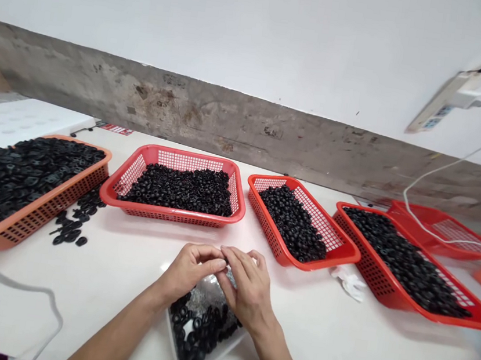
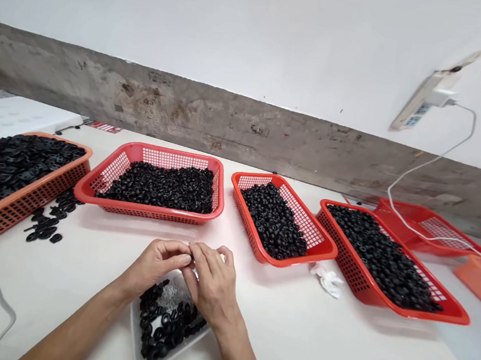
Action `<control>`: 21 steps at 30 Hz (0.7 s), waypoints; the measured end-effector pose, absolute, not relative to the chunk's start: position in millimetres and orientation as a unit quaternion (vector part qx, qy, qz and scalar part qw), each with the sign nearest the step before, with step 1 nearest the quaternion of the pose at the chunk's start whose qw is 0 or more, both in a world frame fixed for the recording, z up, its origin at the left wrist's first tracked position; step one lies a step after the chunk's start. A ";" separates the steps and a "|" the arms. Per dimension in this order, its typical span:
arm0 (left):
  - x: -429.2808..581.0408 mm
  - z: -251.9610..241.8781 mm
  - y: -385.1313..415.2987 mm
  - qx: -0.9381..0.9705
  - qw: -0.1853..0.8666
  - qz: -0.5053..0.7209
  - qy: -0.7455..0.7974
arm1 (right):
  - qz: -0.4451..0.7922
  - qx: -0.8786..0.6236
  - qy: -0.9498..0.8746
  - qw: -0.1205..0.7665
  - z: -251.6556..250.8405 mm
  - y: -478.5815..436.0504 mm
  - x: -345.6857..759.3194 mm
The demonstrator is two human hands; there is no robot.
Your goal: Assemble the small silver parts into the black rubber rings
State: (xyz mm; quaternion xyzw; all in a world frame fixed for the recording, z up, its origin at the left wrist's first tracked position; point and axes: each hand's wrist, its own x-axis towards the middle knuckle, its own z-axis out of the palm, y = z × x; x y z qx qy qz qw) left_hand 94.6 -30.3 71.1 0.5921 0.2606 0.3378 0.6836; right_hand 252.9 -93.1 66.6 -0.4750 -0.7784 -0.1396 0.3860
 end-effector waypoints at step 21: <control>92.5 72.5 -30.9 0.587 0.717 0.297 0.230 | -0.156 -0.438 -0.786 0.408 64.2 -88.9 254.1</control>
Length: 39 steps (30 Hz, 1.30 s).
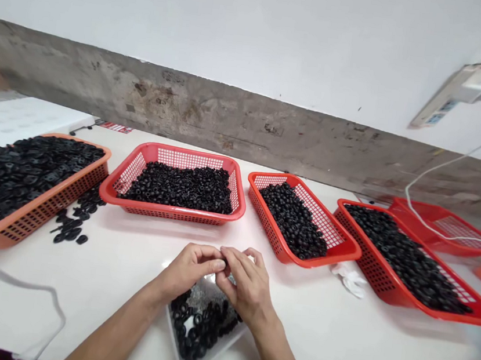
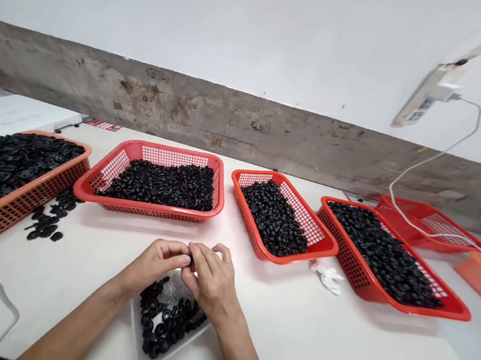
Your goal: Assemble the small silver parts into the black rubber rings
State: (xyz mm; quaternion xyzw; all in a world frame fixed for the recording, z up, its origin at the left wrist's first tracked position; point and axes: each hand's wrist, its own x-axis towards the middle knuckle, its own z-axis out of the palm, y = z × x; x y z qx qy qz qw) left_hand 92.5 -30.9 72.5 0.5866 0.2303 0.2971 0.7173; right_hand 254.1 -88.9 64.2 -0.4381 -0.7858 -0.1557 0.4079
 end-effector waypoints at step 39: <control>89.1 81.2 -36.5 0.568 0.756 0.268 0.185 | -0.149 -0.423 -0.779 0.437 67.3 -93.9 256.8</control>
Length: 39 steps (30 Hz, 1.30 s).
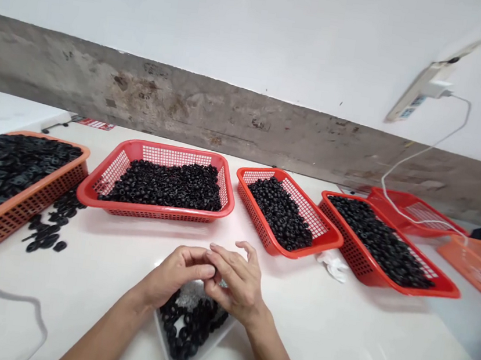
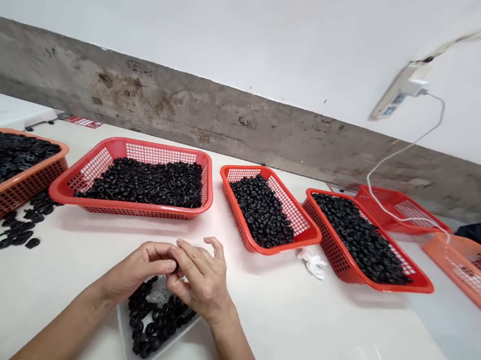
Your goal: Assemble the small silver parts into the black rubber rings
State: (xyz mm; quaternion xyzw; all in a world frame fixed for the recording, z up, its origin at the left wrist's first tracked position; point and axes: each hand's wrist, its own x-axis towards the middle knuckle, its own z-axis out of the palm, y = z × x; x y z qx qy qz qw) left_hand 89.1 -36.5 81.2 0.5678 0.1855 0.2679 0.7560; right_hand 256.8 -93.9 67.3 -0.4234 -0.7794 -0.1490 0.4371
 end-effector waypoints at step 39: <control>93.9 78.2 -33.5 0.581 0.705 0.321 0.249 | 0.112 -0.432 -0.756 0.479 67.1 -92.2 264.8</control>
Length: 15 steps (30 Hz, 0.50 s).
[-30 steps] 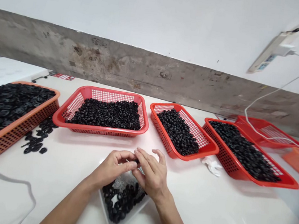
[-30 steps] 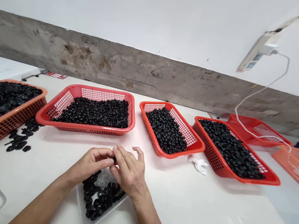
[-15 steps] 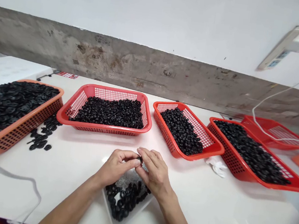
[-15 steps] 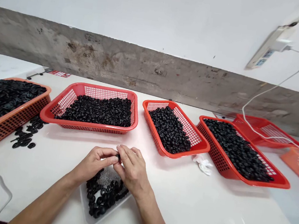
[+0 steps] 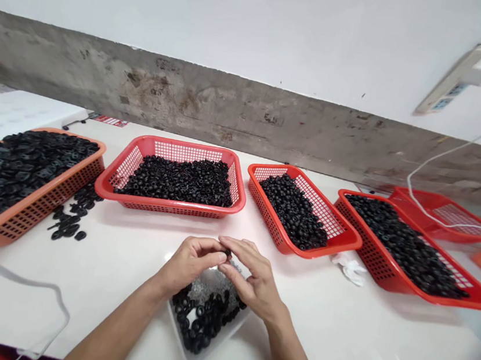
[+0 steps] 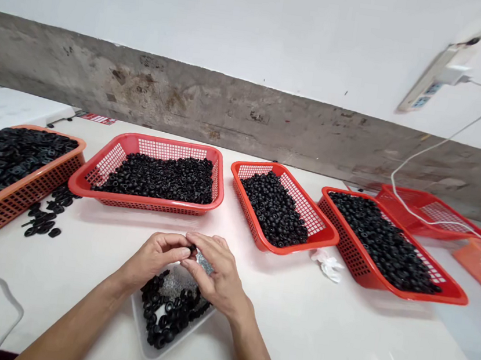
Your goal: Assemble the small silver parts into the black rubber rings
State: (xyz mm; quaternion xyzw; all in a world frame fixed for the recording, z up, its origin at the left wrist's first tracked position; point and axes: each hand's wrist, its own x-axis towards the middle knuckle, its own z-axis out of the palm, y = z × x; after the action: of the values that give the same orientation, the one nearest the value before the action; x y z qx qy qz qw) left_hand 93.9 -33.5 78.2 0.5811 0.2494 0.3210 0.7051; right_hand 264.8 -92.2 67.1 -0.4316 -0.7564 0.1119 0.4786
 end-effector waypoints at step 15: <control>92.8 77.5 -32.9 0.570 0.696 0.337 0.277 | -0.050 -0.458 -0.779 0.425 67.6 -92.6 266.5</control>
State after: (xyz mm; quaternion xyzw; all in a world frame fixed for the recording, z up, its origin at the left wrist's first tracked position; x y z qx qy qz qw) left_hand 92.8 -32.9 77.5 0.5703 0.2773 0.3374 0.6957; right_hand 266.5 -92.6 67.6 -0.4582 -0.7791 -0.0498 0.4250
